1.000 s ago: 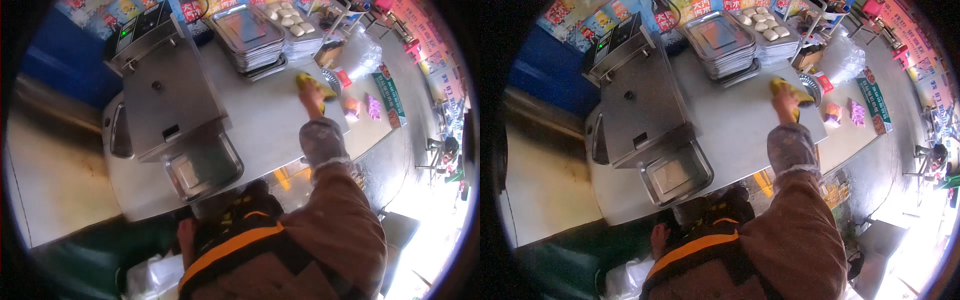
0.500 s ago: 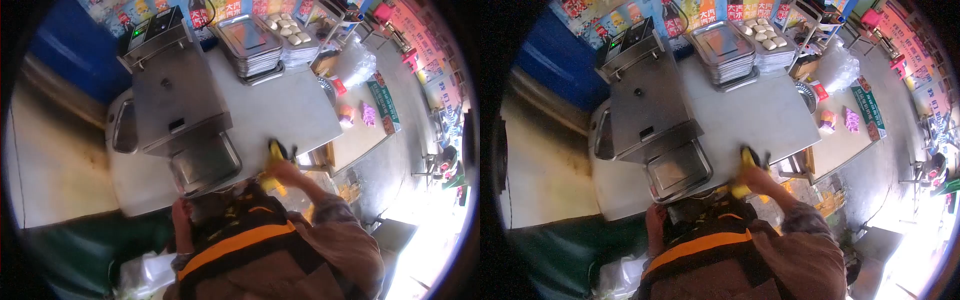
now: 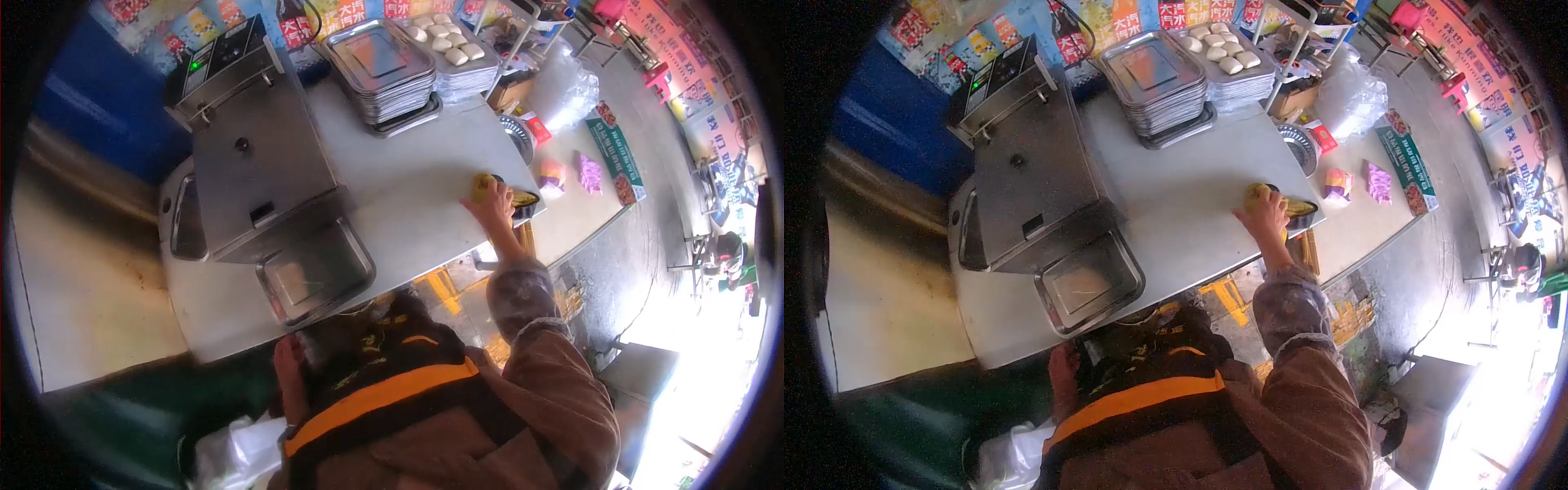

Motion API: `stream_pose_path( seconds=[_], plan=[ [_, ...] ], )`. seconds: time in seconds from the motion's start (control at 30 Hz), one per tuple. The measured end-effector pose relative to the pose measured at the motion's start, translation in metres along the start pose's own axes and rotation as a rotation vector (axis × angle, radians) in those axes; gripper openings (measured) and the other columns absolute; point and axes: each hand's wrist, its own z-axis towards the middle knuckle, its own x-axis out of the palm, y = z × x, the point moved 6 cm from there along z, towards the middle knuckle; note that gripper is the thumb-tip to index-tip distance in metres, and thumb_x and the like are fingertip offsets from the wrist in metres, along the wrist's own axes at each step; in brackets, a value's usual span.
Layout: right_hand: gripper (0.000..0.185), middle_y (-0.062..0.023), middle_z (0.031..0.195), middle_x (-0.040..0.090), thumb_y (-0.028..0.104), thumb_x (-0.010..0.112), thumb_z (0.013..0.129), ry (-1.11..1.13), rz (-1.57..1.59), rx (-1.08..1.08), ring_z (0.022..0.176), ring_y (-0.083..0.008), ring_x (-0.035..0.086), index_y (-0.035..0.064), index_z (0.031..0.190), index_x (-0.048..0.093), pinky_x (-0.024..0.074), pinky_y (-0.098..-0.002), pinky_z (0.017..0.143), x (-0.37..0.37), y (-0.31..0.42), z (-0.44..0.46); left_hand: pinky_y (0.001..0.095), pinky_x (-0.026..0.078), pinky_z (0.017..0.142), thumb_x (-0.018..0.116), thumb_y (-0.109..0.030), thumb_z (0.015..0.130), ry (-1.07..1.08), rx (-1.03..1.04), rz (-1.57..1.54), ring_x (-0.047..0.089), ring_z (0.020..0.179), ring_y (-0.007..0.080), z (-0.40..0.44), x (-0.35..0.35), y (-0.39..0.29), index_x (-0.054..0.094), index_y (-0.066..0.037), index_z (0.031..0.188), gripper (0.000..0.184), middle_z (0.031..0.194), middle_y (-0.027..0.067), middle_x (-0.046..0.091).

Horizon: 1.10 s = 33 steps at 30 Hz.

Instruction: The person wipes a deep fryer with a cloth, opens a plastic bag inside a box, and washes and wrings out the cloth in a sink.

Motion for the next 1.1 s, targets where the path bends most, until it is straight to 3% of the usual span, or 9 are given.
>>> stream_pose_path(
  seconds=[0.53, 0.67, 0.77, 0.87, 0.9, 0.97, 1.0, 1.03, 1.1],
  plan=[
    [0.083, -0.0137, 0.129, 0.033, 0.047, 0.072, 0.061, 0.157, -0.086, 0.104, 0.12, -0.0361, 0.033, 0.0117, 0.127, 0.036, 0.036, -0.0559, 0.091, 0.008, 0.001, 0.02, 0.0296, 0.048, 0.071, 0.043, -0.03, 0.093, -0.019, -0.046, -0.052, 0.057, 0.084, 0.0186, -0.007, 0.008, 0.017, 0.052, -0.002, 0.11, 0.034, 0.102, 0.0089, 0.056],
    [0.068, -0.0103, 0.125, 0.038, 0.039, 0.069, 0.067, 0.006, -0.11, -0.005, 0.115, -0.0359, 0.038, 0.0167, 0.124, 0.039, 0.037, -0.0547, 0.087, 0.008, 0.018, 0.013, 0.0317, 0.044, 0.074, 0.043, -0.034, 0.091, -0.018, -0.071, -0.038, 0.057, 0.086, 0.0188, -0.001, 0.006, 0.024, 0.051, -0.004, 0.107, 0.034, 0.101, 0.0085, 0.057],
    [0.042, -0.0053, 0.12, 0.046, 0.026, 0.059, 0.073, -0.157, 0.011, -0.136, 0.111, -0.0342, 0.041, 0.0208, 0.114, 0.05, 0.0351, -0.0536, 0.086, 0.027, 0.025, 0.034, 0.0274, 0.048, 0.064, 0.044, -0.028, 0.092, -0.028, -0.051, -0.031, 0.057, 0.078, 0.0174, 0.003, 0.009, 0.022, 0.054, -0.002, 0.102, 0.029, 0.094, 0.008, 0.056],
    [0.027, -0.0081, 0.107, 0.055, 0.02, 0.056, 0.075, -0.149, 0.054, -0.325, 0.1, -0.0331, 0.049, 0.0167, 0.102, 0.059, 0.0398, -0.0494, 0.083, 0.029, 0.035, 0.033, 0.0255, 0.046, 0.057, 0.046, -0.027, 0.09, -0.004, -0.104, 0.057, 0.056, 0.07, 0.0155, 0.013, 0.001, 0.025, 0.054, -0.003, 0.095, 0.026, 0.086, 0.0064, 0.055],
    [0.019, -0.0119, 0.094, 0.06, 0.018, 0.051, 0.077, 0.092, -0.007, -0.332, 0.089, -0.0339, 0.055, 0.0117, 0.091, 0.062, 0.0446, -0.0458, 0.076, 0.039, 0.041, 0.032, 0.0249, 0.045, 0.056, 0.046, -0.027, 0.09, -0.006, -0.084, 0.054, 0.055, 0.068, 0.0148, 0.021, -0.005, 0.032, 0.054, -0.003, 0.094, 0.025, 0.084, 0.0057, 0.055],
    [0.02, -0.0141, 0.088, 0.061, 0.022, 0.05, 0.08, 0.112, -0.122, -0.709, 0.081, -0.0333, 0.06, 0.0093, 0.086, 0.064, 0.0497, -0.0434, 0.067, 0.065, 0.041, -0.014, 0.0239, 0.043, 0.052, 0.047, -0.027, 0.089, -0.011, -0.045, 0.03, 0.054, 0.063, 0.0136, 0.033, -0.015, 0.049, 0.054, -0.004, 0.091, 0.024, 0.08, 0.0044, 0.054],
    [0.023, -0.0125, 0.087, 0.061, 0.023, 0.047, 0.081, 0.415, -0.225, -0.634, 0.084, -0.0321, 0.058, 0.0106, 0.088, 0.064, 0.0471, -0.0454, 0.068, 0.077, 0.044, -0.047, 0.0236, 0.043, 0.052, 0.047, -0.027, 0.089, -0.033, -0.053, 0.008, 0.053, 0.063, 0.0133, 0.03, -0.012, 0.045, 0.055, -0.005, 0.09, 0.024, 0.08, 0.0041, 0.054],
    [0.023, -0.0126, 0.086, 0.061, 0.026, 0.047, 0.082, 0.612, -0.308, -0.892, 0.085, -0.0298, 0.059, 0.0121, 0.091, 0.064, 0.047, -0.0449, 0.067, 0.089, 0.046, -0.086, 0.0233, 0.043, 0.052, 0.048, -0.027, 0.088, -0.062, -0.064, -0.017, 0.053, 0.063, 0.013, 0.021, -0.01, 0.036, 0.055, -0.005, 0.09, 0.023, 0.08, 0.0038, 0.054],
    [0.023, -0.0142, 0.093, 0.062, 0.024, 0.05, 0.081, 0.876, -0.202, -0.793, 0.087, -0.0296, 0.06, 0.0098, 0.093, 0.063, 0.0479, -0.0425, 0.073, 0.06, 0.049, -0.145, 0.0238, 0.043, 0.053, 0.048, -0.027, 0.087, -0.088, -0.067, -0.051, 0.054, 0.064, 0.0133, 0.015, -0.014, 0.034, 0.056, -0.005, 0.09, 0.023, 0.08, 0.0034, 0.054]
  ],
)
